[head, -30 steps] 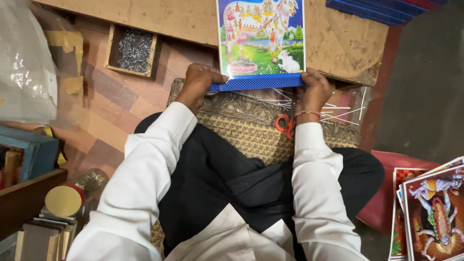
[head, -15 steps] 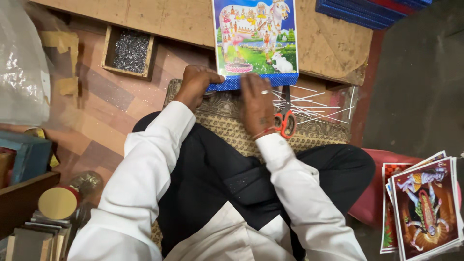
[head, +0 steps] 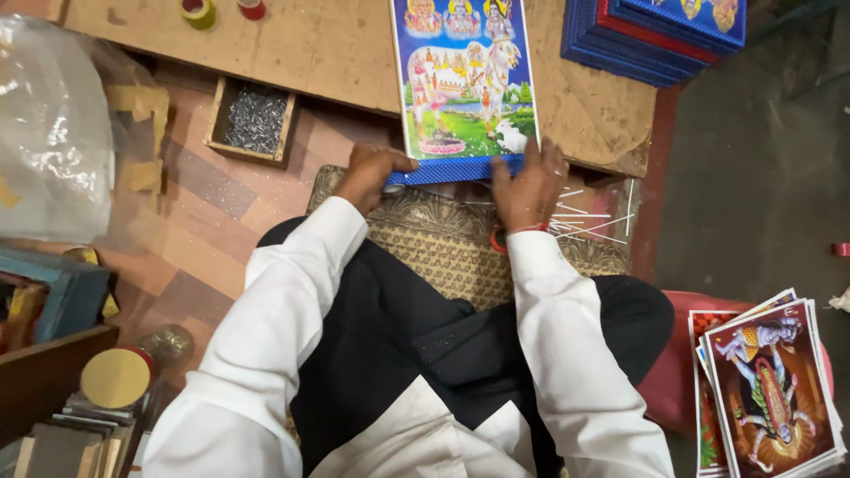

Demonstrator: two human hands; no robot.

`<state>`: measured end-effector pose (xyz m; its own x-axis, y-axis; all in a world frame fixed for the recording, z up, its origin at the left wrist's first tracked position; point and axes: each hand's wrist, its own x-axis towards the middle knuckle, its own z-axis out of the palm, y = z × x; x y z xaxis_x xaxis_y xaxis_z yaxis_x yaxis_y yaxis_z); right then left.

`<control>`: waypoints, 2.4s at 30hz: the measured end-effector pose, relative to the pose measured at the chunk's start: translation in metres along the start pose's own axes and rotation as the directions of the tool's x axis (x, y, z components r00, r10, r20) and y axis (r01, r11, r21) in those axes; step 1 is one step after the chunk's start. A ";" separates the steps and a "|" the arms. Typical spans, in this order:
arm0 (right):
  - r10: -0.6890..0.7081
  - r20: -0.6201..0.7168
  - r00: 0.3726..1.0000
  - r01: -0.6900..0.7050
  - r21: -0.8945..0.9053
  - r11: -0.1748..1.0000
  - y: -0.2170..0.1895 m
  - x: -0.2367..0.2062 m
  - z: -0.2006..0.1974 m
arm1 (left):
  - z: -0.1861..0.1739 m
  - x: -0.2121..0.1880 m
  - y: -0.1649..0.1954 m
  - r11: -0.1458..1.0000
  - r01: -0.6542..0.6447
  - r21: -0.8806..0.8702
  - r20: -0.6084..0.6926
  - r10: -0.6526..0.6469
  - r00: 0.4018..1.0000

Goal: The person sits on the floor and assembles a religious art piece by trimming the edges of a printed image with scissors. They then cut a piece of clear plastic sheet, place it over the image, and secure the edges with blue decorative tape.

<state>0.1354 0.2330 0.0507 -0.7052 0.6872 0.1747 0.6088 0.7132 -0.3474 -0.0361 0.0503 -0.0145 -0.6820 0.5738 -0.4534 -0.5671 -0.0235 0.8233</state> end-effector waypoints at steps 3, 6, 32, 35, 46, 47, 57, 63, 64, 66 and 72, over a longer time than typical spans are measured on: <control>-0.182 -0.127 0.975 0.189 0.040 0.981 -0.034 0.008 0.013 | 0.006 0.000 -0.001 0.998 0.062 -0.012 0.004 -0.062 0.998; -0.209 -0.023 0.978 0.210 0.008 0.978 -0.049 0.014 0.021 | 0.010 0.000 -0.003 0.994 0.100 0.034 -0.013 -0.099 0.995; -0.272 0.106 0.956 0.274 -0.005 0.962 -0.030 0.027 0.003 | 0.027 -0.064 0.043 0.385 -0.423 0.820 0.226 0.461 0.858; -0.375 0.135 0.917 0.378 0.005 0.926 -0.012 0.033 -0.002 | 0.028 -0.065 0.043 0.420 -0.361 0.833 0.187 0.401 0.897; -0.595 0.064 0.801 0.597 -0.019 0.802 0.016 0.042 -0.006 | 0.025 -0.051 0.032 0.511 -0.343 0.788 0.159 0.369 0.916; -0.613 0.070 0.787 0.614 -0.006 0.789 0.020 0.044 -0.009 | 0.025 -0.050 0.032 0.519 -0.339 0.784 0.157 0.363 0.918; -0.699 0.145 0.700 0.706 0.003 0.708 0.062 0.066 -0.038 | 0.022 -0.048 0.036 0.581 -0.276 0.765 0.120 0.293 0.948; -0.145 0.251 0.957 0.159 -0.037 0.987 0.049 0.011 -0.045 | 0.019 -0.045 0.030 0.660 -0.284 0.696 0.107 0.295 0.949; 0.064 0.360 0.931 -0.038 -0.081 0.996 0.049 -0.008 -0.044 | 0.018 -0.044 0.028 0.677 -0.293 0.675 0.105 0.305 0.946; 0.194 0.499 0.845 -0.153 -0.121 0.981 0.043 -0.037 -0.035 | 0.014 -0.041 0.023 0.669 -0.326 0.668 0.120 0.335 0.934; 0.339 0.444 0.829 -0.249 -0.249 0.936 0.050 -0.057 -0.005 | 0.013 -0.037 0.019 0.694 -0.307 0.652 0.103 0.320 0.942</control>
<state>0.2076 0.2301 0.0285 -0.5398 0.7500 -0.3822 0.8360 0.5309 -0.1389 -0.0151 0.0391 0.0224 -0.7763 0.6171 -0.1287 0.1168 0.3414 0.9326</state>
